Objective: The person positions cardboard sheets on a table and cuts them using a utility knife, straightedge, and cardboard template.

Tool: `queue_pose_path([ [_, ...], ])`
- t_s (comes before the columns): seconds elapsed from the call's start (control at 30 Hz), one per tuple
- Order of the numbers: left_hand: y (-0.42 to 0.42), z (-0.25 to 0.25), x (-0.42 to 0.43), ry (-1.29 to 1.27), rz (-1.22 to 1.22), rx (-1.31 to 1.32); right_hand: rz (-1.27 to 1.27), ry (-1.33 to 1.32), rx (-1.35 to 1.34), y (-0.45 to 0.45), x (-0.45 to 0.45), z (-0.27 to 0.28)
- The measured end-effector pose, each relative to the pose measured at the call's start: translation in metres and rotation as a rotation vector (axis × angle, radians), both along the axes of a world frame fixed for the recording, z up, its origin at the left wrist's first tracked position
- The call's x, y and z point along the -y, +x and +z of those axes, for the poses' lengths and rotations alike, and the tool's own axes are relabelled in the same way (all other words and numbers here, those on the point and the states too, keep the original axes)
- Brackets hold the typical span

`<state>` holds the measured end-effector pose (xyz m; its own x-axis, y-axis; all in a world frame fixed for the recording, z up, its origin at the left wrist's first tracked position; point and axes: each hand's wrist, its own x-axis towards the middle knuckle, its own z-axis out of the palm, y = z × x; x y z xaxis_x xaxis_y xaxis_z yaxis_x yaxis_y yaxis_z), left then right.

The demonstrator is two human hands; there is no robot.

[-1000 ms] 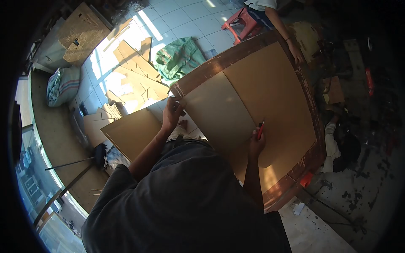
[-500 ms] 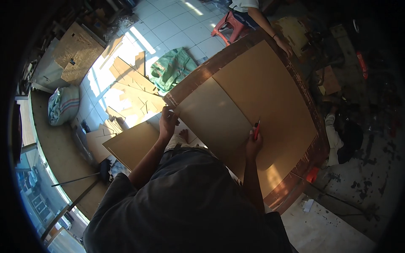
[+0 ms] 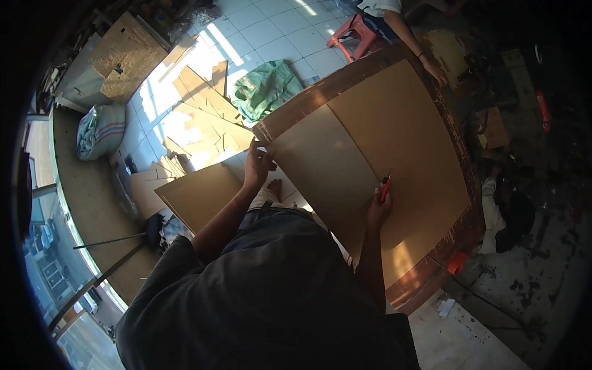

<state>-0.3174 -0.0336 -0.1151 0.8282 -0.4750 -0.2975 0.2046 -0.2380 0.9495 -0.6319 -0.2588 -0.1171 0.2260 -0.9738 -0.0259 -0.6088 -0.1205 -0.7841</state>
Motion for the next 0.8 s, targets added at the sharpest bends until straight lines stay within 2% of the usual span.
queue_pose_path([
  [0.23, 0.014, 0.015, 0.002, 0.122, -0.107, 0.032, 0.018, 0.003, -0.023, -0.003, 0.001, -0.003],
  [0.4, 0.015, 0.001, 0.003, 0.048, -0.095, -0.011, 0.139, -0.182, -0.18, -0.004, 0.0, -0.001],
  [0.53, 0.018, -0.001, 0.003, 0.091, -0.112, -0.03, 0.095, -0.175, -0.221, -0.003, -0.022, 0.026],
  [0.6, 0.019, -0.005, 0.003, 0.067, -0.127, -0.059, 0.224, -0.294, -0.147, 0.0, -0.045, 0.042],
  [0.63, 0.021, -0.002, 0.002, 0.076, -0.129, -0.065, 0.209, -0.291, -0.152, -0.004, -0.056, 0.039],
  [0.7, 0.022, 0.0, 0.0, 0.062, -0.142, -0.08, 0.334, -0.075, -0.133, -0.016, -0.082, 0.036],
  [0.73, 0.023, 0.0, 0.001, 0.041, -0.138, -0.087, 0.325, -0.07, -0.137, -0.017, -0.095, 0.039],
  [0.8, 0.021, -0.001, 0.001, 0.045, -0.139, -0.081, 0.459, 0.109, -0.301, -0.02, -0.117, 0.046],
])
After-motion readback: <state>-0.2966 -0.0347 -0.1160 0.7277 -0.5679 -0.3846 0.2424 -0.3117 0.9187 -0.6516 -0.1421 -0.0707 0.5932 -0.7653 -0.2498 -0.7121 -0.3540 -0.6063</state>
